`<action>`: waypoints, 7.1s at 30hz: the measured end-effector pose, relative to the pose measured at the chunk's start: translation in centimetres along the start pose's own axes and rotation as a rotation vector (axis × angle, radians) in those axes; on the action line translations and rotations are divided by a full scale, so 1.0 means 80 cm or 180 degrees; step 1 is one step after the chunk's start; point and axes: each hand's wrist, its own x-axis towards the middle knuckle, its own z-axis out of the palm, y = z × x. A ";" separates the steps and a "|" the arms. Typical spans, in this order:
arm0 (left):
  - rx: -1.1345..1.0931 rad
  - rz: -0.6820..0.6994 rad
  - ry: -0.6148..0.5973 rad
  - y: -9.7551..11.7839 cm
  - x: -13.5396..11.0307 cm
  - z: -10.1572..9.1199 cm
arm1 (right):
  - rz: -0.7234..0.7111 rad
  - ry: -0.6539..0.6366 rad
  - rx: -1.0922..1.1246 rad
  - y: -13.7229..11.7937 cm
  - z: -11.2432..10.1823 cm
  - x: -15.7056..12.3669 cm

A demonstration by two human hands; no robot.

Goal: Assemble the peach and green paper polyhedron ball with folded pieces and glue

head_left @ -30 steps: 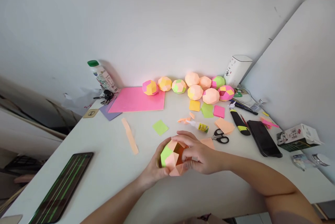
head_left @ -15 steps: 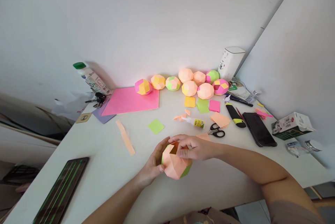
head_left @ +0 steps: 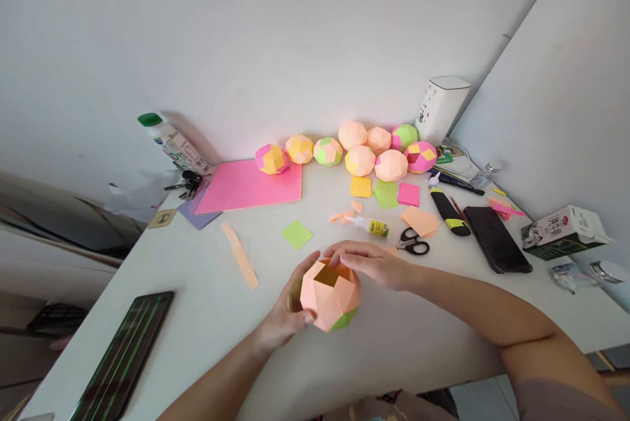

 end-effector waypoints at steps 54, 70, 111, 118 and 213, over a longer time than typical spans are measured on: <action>0.3005 0.1121 0.0302 -0.011 -0.004 0.011 | -0.0014 0.1194 -0.3572 -0.023 -0.050 -0.017; 0.2573 0.1538 0.0044 0.010 -0.008 0.012 | -0.0685 0.0635 -0.3903 -0.016 -0.015 -0.020; 0.3428 0.1539 0.0042 -0.012 0.000 0.007 | -0.2071 0.0709 -0.2206 -0.048 0.015 -0.049; 0.3441 0.1651 0.0113 -0.012 0.001 0.007 | -0.1958 0.0693 -0.2279 -0.045 0.015 -0.045; 0.3693 0.1531 0.0035 -0.007 -0.002 0.010 | -0.1906 0.0709 -0.2130 -0.041 0.014 -0.044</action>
